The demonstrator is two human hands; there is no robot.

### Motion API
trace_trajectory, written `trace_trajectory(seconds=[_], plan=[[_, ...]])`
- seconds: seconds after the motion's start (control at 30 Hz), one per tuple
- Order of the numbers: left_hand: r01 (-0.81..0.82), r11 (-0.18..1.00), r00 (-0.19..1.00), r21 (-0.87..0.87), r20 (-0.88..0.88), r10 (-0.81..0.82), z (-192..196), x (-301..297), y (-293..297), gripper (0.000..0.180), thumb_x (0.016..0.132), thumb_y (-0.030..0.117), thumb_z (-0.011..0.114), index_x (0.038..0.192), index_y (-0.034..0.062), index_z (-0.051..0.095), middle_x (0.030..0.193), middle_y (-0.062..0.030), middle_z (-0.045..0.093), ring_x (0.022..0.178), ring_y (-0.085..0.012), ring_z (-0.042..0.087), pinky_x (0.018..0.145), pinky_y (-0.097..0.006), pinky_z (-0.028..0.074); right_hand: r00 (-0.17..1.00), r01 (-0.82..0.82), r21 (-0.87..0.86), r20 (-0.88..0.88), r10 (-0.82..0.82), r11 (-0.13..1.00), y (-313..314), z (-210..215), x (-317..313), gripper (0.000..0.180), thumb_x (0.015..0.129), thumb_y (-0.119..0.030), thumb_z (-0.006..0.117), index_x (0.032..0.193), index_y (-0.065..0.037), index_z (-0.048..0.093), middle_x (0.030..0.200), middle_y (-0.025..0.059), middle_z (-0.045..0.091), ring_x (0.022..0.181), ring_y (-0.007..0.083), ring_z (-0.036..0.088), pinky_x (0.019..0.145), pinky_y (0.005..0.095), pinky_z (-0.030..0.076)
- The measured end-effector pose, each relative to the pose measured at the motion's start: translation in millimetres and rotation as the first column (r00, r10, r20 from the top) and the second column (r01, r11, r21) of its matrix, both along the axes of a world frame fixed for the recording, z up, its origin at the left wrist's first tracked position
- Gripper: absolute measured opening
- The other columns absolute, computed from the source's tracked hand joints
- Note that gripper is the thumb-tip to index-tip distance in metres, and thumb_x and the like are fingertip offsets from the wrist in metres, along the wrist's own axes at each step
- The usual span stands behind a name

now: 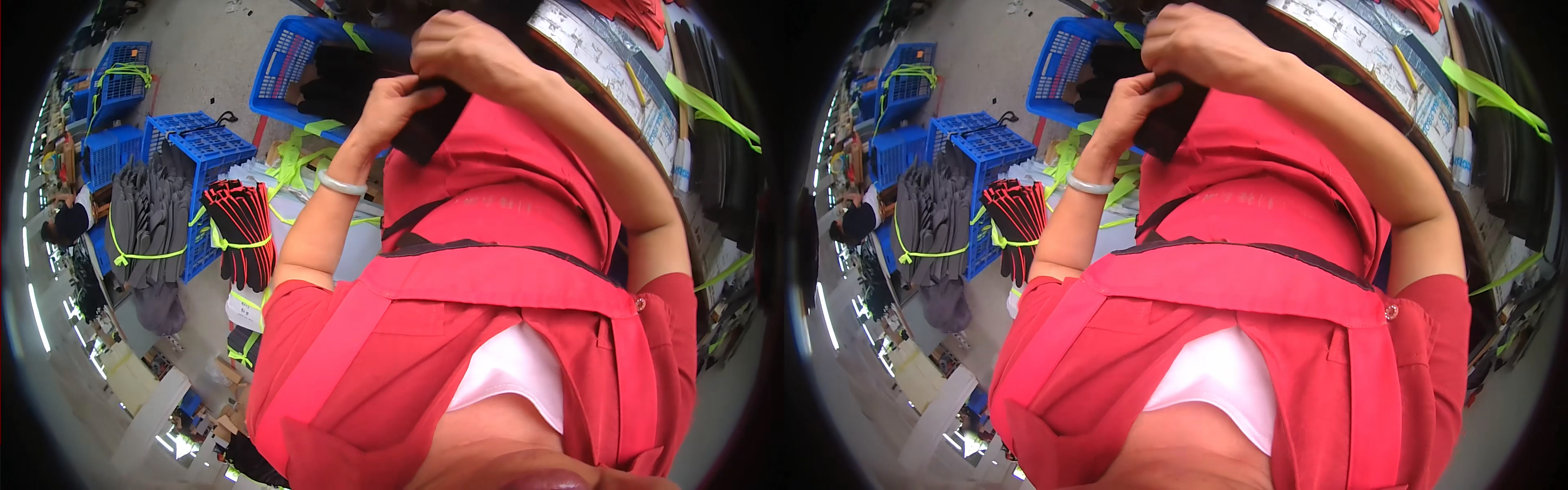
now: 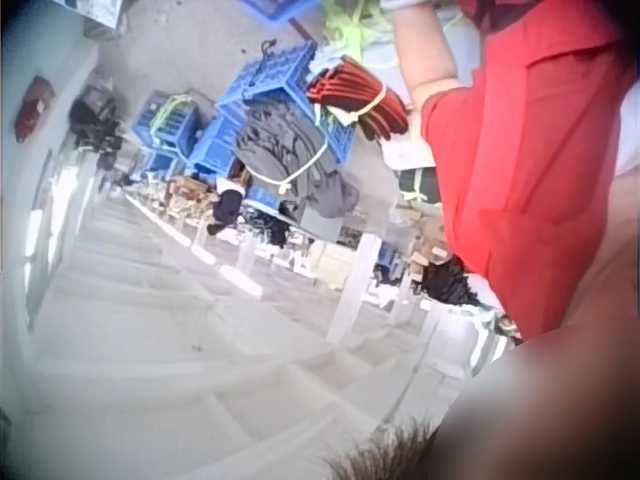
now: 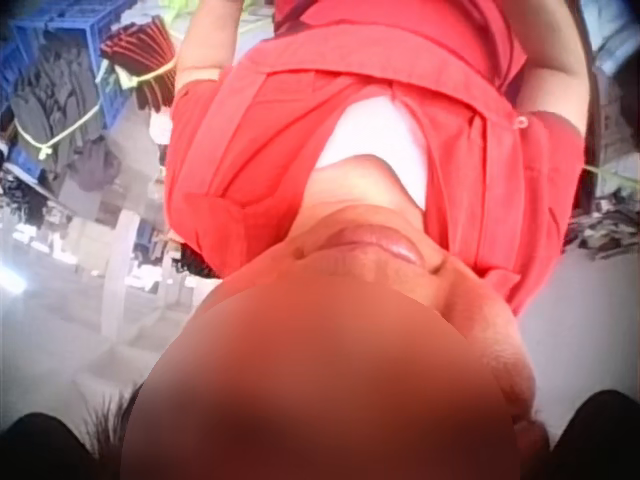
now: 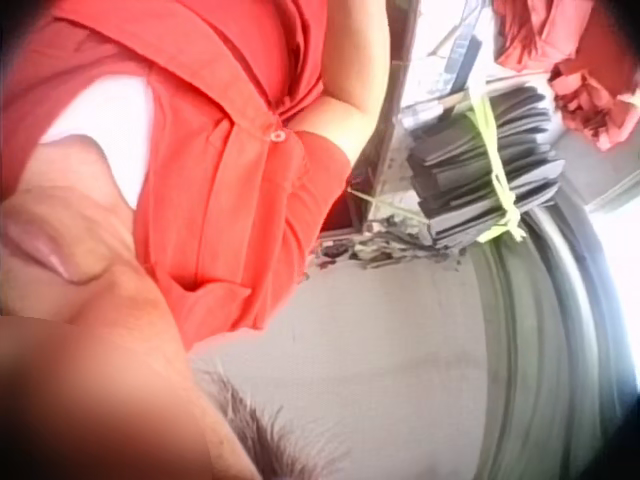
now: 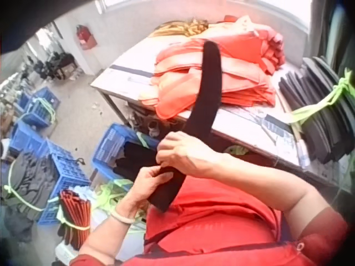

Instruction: Inserting black stiffener strips into red fabric sleeves for product assembly.

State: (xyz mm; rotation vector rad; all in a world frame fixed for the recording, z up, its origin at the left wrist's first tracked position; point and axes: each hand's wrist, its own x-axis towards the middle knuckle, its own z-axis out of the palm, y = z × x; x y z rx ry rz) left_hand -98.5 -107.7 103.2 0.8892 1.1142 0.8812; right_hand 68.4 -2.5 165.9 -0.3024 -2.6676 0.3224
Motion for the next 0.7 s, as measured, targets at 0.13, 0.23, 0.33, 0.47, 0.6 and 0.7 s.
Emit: trace_trajectory(seconds=[0.13,0.23,0.33,0.47,0.6,0.7], plan=[[-0.414,0.905,0.830,-0.101,0.366,0.421,-17.4,-0.5,4.2,0.023,0.088,0.016,0.070,0.104,-0.0007,0.066,0.094,-0.0046,0.068,0.083,-0.0115,0.064,0.079,-0.025,0.051,0.762,0.333,-0.617,-0.270,-0.589,0.713,-8.9,-31.5,16.7,0.022,0.089,-0.023,0.067,0.098,-0.004,0.064,0.083,0.0049,0.064,0.077,0.0166,0.062,0.068,0.0306,0.050],[-0.581,0.798,0.631,-0.158,0.532,0.565,-36.8,18.9,11.4,0.023,0.091,0.017,0.068,0.106,0.0004,0.062,0.104,-0.0045,0.066,0.094,-0.0144,0.062,0.087,-0.030,0.050,0.870,0.241,-0.960,0.148,-0.471,0.143,-56.3,-67.1,11.3,0.029,0.095,-0.030,0.061,0.103,-0.001,0.064,0.082,0.0010,0.063,0.074,0.0066,0.057,0.065,0.0243,0.048],[-0.580,0.794,0.614,-0.182,0.543,0.573,-37.4,15.4,11.2,0.033,0.092,0.021,0.065,0.115,-0.0003,0.058,0.107,-0.0085,0.065,0.097,-0.0203,0.064,0.090,-0.035,0.052,0.904,0.223,-0.973,0.181,-0.387,0.066,-60.7,-76.8,8.9,0.029,0.096,-0.029,0.060,0.102,-0.001,0.066,0.074,-0.0006,0.063,0.060,0.0056,0.053,0.055,0.0228,0.046],[-0.318,0.928,0.803,-0.193,0.466,0.372,-48.0,4.0,4.8,0.016,0.086,0.009,0.070,0.100,0.0020,0.065,0.095,-0.0040,0.066,0.085,-0.0149,0.064,0.079,-0.029,0.052,0.923,0.331,-0.937,0.298,-0.242,0.109,-41.6,-63.1,13.7,0.029,0.094,-0.030,0.061,0.100,-0.001,0.066,0.072,-0.0001,0.062,0.058,0.0056,0.053,0.053,0.0232,0.046],[-0.378,0.913,0.828,-0.155,0.383,0.408,-58.0,8.1,6.7,0.012,0.085,0.008,0.071,0.095,0.0027,0.067,0.091,-0.0032,0.067,0.080,-0.0144,0.064,0.076,-0.029,0.052,0.891,0.388,-0.921,0.384,-0.241,-0.033,-46.7,-69.4,11.6,0.030,0.092,-0.032,0.065,0.099,-0.002,0.066,0.072,-0.0014,0.062,0.059,0.0047,0.053,0.053,0.0204,0.045],[-0.345,0.910,0.789,-0.231,0.454,0.414,-61.6,10.0,10.0,0.011,0.087,0.009,0.070,0.094,0.0030,0.067,0.091,-0.0030,0.067,0.082,-0.0140,0.064,0.076,-0.029,0.052,0.863,0.456,-0.887,0.421,-0.279,0.073,-45.0,-72.9,15.0,0.028,0.091,-0.030,0.066,0.098,-0.003,0.066,0.070,-0.0016,0.060,0.059,0.0048,0.053,0.053,0.0206,0.045]])
